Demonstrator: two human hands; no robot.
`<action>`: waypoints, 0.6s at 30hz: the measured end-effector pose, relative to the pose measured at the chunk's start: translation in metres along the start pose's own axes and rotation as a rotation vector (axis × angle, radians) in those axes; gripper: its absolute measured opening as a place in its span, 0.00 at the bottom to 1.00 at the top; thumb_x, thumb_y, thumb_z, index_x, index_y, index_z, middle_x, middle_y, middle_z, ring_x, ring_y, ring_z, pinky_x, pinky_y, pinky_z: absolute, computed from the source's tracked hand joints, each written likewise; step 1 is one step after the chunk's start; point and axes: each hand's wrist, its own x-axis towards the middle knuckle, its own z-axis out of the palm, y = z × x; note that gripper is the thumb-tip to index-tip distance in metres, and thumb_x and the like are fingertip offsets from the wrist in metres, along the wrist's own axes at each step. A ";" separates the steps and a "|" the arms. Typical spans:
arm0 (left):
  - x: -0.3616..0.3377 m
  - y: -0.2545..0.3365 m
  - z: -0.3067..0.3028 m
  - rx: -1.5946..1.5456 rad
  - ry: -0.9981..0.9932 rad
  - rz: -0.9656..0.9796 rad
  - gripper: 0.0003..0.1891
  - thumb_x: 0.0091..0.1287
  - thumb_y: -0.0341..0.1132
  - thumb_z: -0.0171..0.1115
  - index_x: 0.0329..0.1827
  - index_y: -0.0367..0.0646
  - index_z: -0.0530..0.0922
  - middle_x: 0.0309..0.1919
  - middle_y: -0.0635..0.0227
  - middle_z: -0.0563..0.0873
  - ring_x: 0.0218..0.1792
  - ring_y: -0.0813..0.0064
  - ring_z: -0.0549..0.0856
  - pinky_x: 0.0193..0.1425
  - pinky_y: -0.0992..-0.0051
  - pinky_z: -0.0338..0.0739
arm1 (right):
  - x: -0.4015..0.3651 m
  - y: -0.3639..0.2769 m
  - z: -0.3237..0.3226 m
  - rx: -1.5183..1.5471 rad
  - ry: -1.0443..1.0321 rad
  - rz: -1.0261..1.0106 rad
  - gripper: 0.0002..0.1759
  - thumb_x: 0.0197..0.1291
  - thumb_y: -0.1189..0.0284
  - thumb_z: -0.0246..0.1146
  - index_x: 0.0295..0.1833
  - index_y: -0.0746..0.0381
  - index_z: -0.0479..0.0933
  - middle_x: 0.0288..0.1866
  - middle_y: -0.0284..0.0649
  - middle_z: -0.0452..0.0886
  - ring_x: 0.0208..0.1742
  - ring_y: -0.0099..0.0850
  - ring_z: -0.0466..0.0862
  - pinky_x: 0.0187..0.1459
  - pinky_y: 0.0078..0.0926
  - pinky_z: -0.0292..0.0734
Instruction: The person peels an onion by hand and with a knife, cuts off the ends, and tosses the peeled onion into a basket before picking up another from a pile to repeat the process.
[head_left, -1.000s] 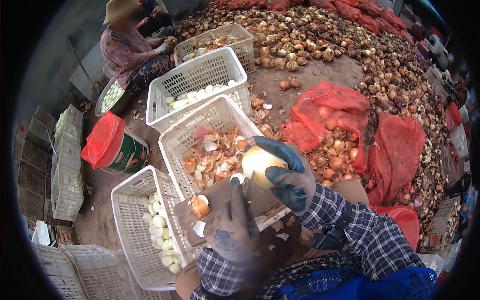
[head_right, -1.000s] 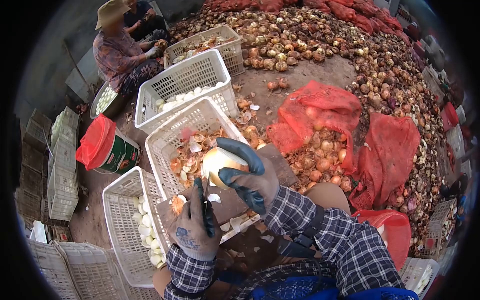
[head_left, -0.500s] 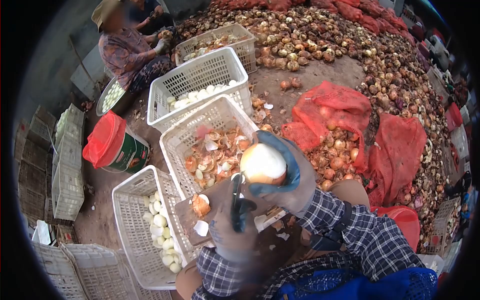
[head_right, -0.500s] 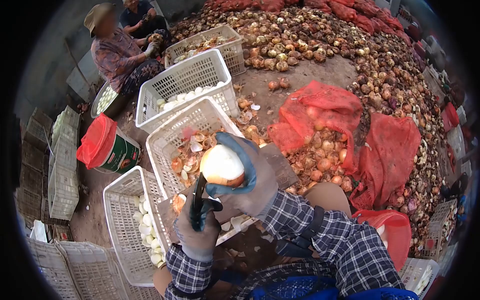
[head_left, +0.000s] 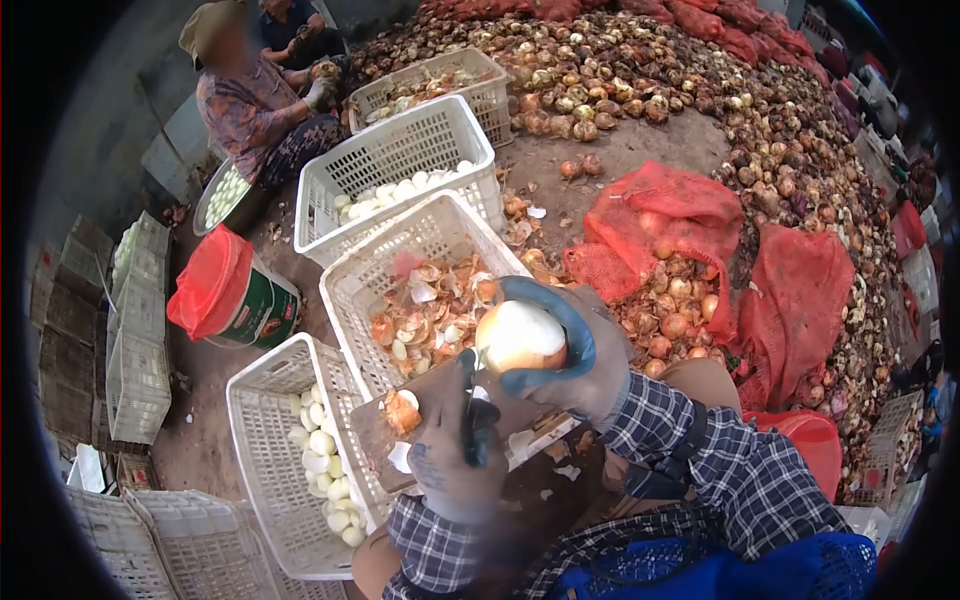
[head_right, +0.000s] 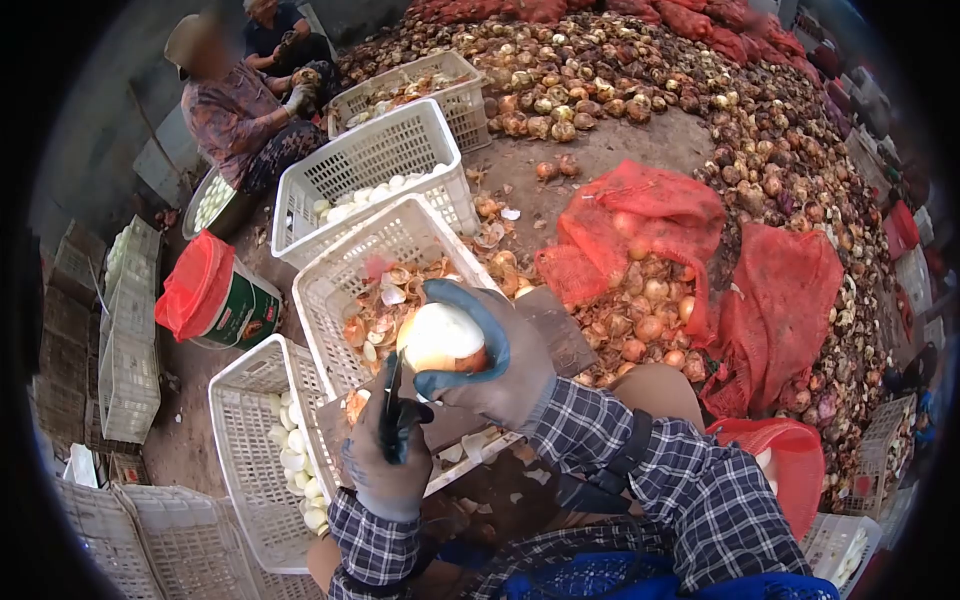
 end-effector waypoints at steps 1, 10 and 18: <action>0.003 0.001 -0.003 -0.078 -0.001 0.055 0.31 0.59 0.21 0.53 0.70 0.41 0.68 0.28 0.58 0.85 0.22 0.69 0.83 0.26 0.69 0.78 | 0.000 0.000 0.000 0.011 0.009 -0.011 0.47 0.43 0.64 0.79 0.69 0.64 0.66 0.63 0.47 0.73 0.63 0.35 0.75 0.65 0.33 0.70; 0.017 -0.012 -0.020 -0.615 0.043 -0.372 0.23 0.69 0.30 0.56 0.67 0.36 0.68 0.34 0.62 0.85 0.15 0.83 0.76 0.19 0.82 0.71 | 0.002 0.001 -0.010 0.584 -0.070 0.356 0.41 0.51 0.70 0.71 0.70 0.66 0.64 0.64 0.44 0.74 0.59 0.28 0.76 0.61 0.25 0.73; 0.038 -0.009 0.034 -1.225 -0.060 -0.494 0.24 0.70 0.44 0.56 0.63 0.40 0.66 0.47 0.61 0.79 0.45 0.65 0.80 0.49 0.65 0.79 | 0.008 0.053 0.041 0.037 -0.159 -0.400 0.56 0.42 0.44 0.73 0.72 0.63 0.61 0.63 0.53 0.67 0.66 0.49 0.67 0.69 0.45 0.58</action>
